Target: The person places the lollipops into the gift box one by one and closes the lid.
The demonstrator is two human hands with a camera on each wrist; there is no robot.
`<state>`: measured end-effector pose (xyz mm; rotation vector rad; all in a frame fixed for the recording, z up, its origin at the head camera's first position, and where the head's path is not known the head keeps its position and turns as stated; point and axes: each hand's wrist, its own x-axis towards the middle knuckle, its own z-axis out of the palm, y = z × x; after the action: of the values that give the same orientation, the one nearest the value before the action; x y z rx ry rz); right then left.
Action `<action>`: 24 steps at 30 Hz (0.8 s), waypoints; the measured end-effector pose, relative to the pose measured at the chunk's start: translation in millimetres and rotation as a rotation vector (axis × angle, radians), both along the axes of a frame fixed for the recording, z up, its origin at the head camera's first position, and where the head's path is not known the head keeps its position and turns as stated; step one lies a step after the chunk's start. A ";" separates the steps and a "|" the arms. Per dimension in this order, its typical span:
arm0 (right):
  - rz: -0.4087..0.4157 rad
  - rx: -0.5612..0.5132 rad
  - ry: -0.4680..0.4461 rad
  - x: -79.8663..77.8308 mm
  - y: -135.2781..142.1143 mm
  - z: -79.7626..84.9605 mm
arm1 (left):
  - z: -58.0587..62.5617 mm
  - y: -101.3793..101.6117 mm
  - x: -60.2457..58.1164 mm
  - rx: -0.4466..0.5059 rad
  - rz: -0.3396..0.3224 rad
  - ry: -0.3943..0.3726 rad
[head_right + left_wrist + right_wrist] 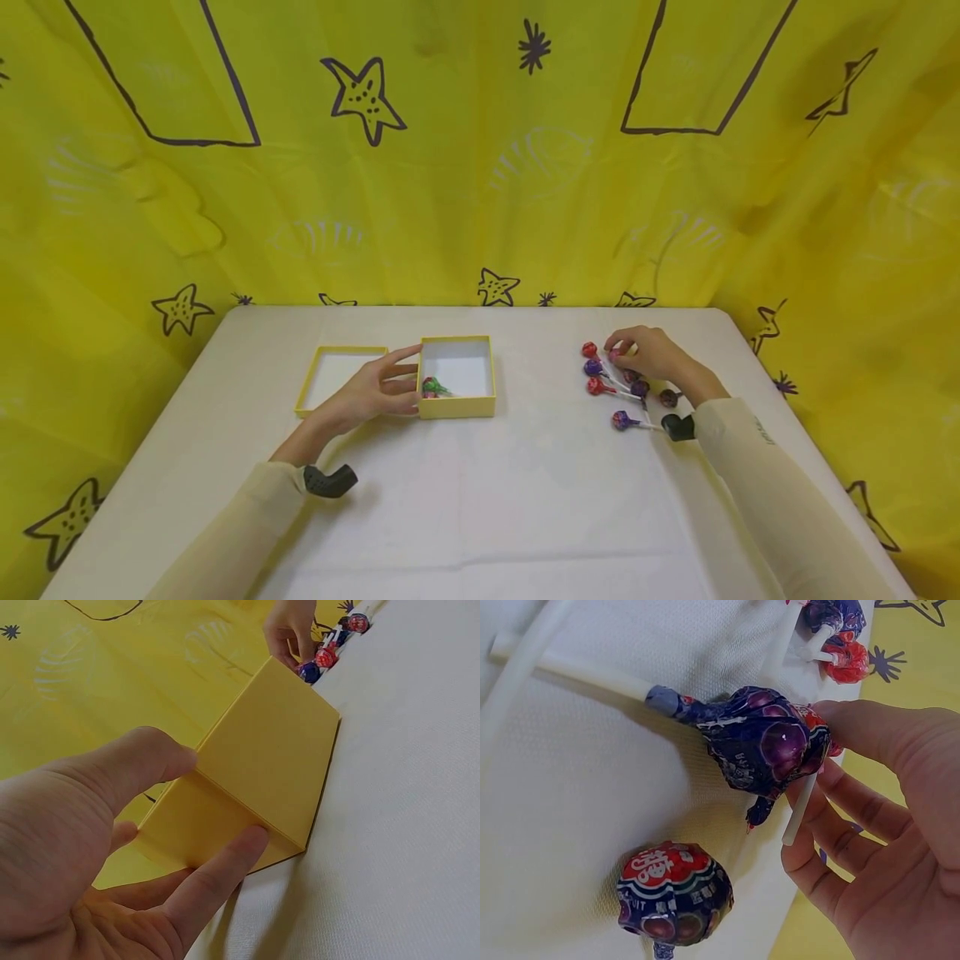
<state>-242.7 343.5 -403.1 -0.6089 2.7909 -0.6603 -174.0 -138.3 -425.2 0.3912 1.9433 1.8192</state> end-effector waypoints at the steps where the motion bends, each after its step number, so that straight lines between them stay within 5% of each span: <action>1: 0.001 0.000 0.000 0.1 -0.1 0.2 | 0.1 0.0 0.3 -0.003 0.000 0.001; 24: 0.058 0.026 -0.025 -1.5 -5.9 21.6 | 5.3 0.9 3.1 0.011 0.004 -0.027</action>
<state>-244.2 337.7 -381.5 -0.6692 2.7435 -0.6151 -170.9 -137.3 -419.9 0.3650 1.9186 1.8285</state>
